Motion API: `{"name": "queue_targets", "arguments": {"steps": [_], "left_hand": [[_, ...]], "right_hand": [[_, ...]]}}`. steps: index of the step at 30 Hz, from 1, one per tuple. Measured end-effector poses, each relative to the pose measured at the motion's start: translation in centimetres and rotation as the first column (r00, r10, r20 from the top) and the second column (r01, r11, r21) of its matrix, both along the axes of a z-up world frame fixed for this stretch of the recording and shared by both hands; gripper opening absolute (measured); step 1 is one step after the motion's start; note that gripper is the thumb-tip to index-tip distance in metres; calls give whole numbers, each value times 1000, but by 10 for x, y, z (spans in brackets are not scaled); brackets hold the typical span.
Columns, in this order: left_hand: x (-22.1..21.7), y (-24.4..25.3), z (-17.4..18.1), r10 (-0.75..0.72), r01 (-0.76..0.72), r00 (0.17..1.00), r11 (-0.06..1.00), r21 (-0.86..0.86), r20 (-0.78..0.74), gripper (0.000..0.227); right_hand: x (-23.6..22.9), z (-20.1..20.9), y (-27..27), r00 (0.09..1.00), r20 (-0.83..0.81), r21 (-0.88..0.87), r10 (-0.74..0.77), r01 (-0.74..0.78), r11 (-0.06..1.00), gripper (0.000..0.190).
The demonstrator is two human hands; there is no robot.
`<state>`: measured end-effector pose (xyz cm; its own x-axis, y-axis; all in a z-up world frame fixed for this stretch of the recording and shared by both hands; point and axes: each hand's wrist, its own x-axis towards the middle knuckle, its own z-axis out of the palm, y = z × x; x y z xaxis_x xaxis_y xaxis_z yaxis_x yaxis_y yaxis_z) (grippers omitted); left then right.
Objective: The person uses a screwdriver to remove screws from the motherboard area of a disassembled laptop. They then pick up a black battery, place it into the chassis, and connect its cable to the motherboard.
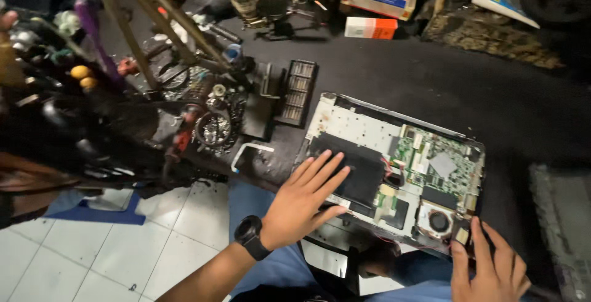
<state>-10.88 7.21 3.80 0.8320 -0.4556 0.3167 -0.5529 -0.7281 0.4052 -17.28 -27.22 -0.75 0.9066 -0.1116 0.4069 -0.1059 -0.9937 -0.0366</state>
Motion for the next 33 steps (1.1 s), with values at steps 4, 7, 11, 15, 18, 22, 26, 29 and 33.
{"name": "queue_targets", "arguments": {"steps": [4,7,11,15,18,22,26,29,33], "left_hand": [[1,-1,-1,22,-22,999,1000,5,27,66],[1,-1,-3,34,-34,999,999,12,20,67],[-1,-2,-4,34,-34,999,999,-22,20,66],[-1,0,2,-6,4,1000,991,-131,-18,73],[0,1,4,-21,17,999,995,-101,-41,76],[1,0,4,-34,29,998,995,-99,-48,72],[1,-1,2,-13,12,1000,998,-61,-18,76],[2,-1,3,-9,8,1000,999,-47,-20,76],[1,1,2,-16,15,1000,999,-45,-10,74]], "right_hand": [[3,-5,-5,998,-58,-58,-35,31,998,44],[5,-10,-15,999,-51,-149,-10,2,989,44],[20,-15,-38,979,137,67,150,-160,985,51],[71,66,0,939,225,137,259,-294,946,29],[140,109,23,860,94,147,501,-510,848,32],[219,96,44,775,-50,178,630,-613,770,37],[249,83,64,676,-502,218,539,-504,836,51],[255,91,90,609,-521,388,598,-456,801,39],[269,84,113,601,-450,451,661,-486,749,26]]}}
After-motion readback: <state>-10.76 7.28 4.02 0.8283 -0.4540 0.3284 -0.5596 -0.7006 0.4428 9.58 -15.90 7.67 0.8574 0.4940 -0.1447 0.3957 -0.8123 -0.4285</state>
